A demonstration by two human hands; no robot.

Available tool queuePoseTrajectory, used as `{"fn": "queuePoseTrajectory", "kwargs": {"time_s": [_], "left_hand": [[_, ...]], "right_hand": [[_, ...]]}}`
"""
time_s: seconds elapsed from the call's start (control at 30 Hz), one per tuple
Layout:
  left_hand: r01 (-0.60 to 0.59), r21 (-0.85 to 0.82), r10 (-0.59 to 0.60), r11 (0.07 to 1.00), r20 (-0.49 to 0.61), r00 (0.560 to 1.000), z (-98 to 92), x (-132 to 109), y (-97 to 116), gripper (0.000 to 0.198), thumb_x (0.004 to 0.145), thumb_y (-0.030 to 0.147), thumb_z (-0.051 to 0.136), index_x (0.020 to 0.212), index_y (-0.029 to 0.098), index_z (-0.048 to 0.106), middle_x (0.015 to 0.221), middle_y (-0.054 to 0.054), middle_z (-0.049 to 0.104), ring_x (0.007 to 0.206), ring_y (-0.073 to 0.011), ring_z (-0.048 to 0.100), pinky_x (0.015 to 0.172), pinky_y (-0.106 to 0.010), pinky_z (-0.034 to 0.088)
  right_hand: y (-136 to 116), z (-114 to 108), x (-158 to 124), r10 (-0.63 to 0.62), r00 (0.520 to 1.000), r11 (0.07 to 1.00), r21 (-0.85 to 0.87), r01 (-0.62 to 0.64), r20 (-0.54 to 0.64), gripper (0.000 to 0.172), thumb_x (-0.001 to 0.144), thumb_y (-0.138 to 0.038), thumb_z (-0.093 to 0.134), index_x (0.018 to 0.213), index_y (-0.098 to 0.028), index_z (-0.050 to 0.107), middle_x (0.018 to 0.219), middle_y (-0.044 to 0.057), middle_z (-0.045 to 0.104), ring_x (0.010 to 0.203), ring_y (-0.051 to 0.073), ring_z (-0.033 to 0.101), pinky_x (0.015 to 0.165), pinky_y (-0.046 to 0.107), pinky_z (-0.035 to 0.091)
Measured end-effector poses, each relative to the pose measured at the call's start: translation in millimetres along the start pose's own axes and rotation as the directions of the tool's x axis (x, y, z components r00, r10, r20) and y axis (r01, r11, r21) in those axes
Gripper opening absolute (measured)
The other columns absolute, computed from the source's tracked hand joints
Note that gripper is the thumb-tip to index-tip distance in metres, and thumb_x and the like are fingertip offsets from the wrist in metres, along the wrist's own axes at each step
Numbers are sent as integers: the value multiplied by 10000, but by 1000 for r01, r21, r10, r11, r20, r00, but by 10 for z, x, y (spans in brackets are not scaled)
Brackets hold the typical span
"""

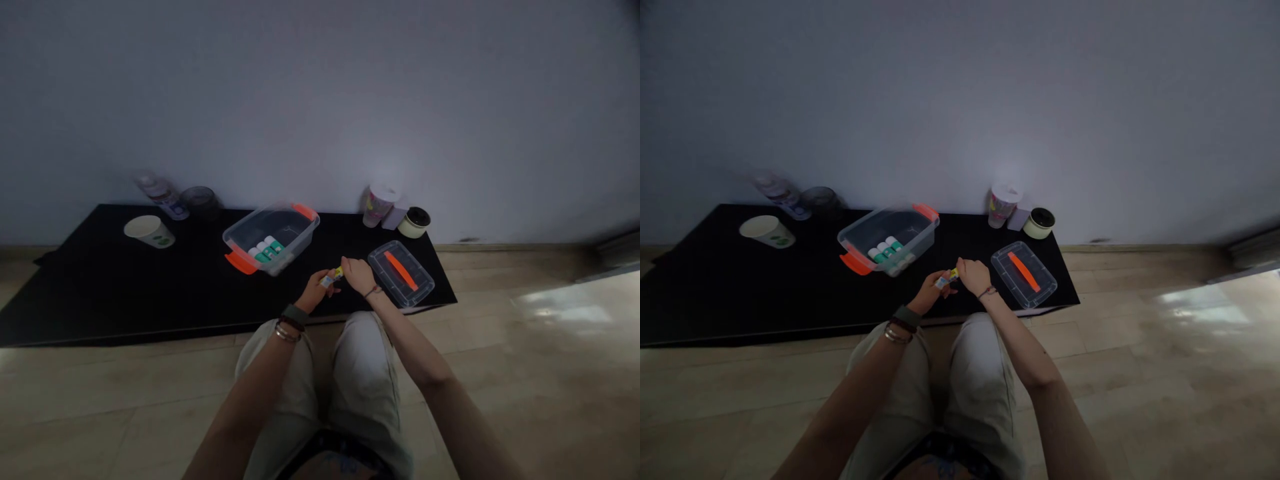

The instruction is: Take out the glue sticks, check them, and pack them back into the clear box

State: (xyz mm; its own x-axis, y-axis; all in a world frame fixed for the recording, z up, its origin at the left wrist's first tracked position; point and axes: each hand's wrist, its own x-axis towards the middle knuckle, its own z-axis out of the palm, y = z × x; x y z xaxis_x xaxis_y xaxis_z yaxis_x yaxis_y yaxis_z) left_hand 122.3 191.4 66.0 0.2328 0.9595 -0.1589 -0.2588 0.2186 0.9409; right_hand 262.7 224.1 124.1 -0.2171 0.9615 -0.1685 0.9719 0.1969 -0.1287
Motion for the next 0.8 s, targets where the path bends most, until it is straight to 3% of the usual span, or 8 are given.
{"fn": "queuePoseTrajectory", "kwargs": {"time_s": [0.1,0.3,0.53,0.7,0.8], "left_hand": [[13,-49,-12,999,6,1000,12,-19,36,590,694,728,712,736,159,559,460,102,425,413,-53,446,707,-346,613],[16,-106,-12,994,37,999,20,-46,68,571,715,712,707,729,164,547,453,111,409,424,-56,468,823,-405,609],[59,-136,-39,989,141,989,28,-7,37,590,715,731,695,670,170,520,468,101,409,452,-55,455,896,-421,572],[123,-79,-99,989,254,962,0,19,6,631,730,721,691,924,122,656,581,49,528,571,-94,546,861,-384,543],[93,-11,-86,996,288,954,-24,24,-42,640,753,696,687,1047,128,654,709,9,591,645,-111,566,760,-328,527]], "right_hand": [[-36,-60,-6,27,999,999,28,-26,-24,514,1073,-350,256,1041,-149,728,1040,156,741,961,216,714,791,279,517],[-38,-133,-41,-37,997,999,11,38,-64,497,1066,-370,283,995,-171,734,945,134,756,891,214,725,734,264,488],[45,-179,-71,-67,996,998,-3,67,-57,509,1065,-398,282,996,-186,739,982,133,760,906,212,721,709,252,457],[147,-223,-73,-92,995,996,0,92,-46,543,1068,-434,256,1004,-210,746,956,117,765,913,193,719,723,237,449],[161,-247,-69,-89,996,996,2,89,-32,553,1065,-461,257,997,-226,753,949,98,768,921,182,717,730,223,449]]}}
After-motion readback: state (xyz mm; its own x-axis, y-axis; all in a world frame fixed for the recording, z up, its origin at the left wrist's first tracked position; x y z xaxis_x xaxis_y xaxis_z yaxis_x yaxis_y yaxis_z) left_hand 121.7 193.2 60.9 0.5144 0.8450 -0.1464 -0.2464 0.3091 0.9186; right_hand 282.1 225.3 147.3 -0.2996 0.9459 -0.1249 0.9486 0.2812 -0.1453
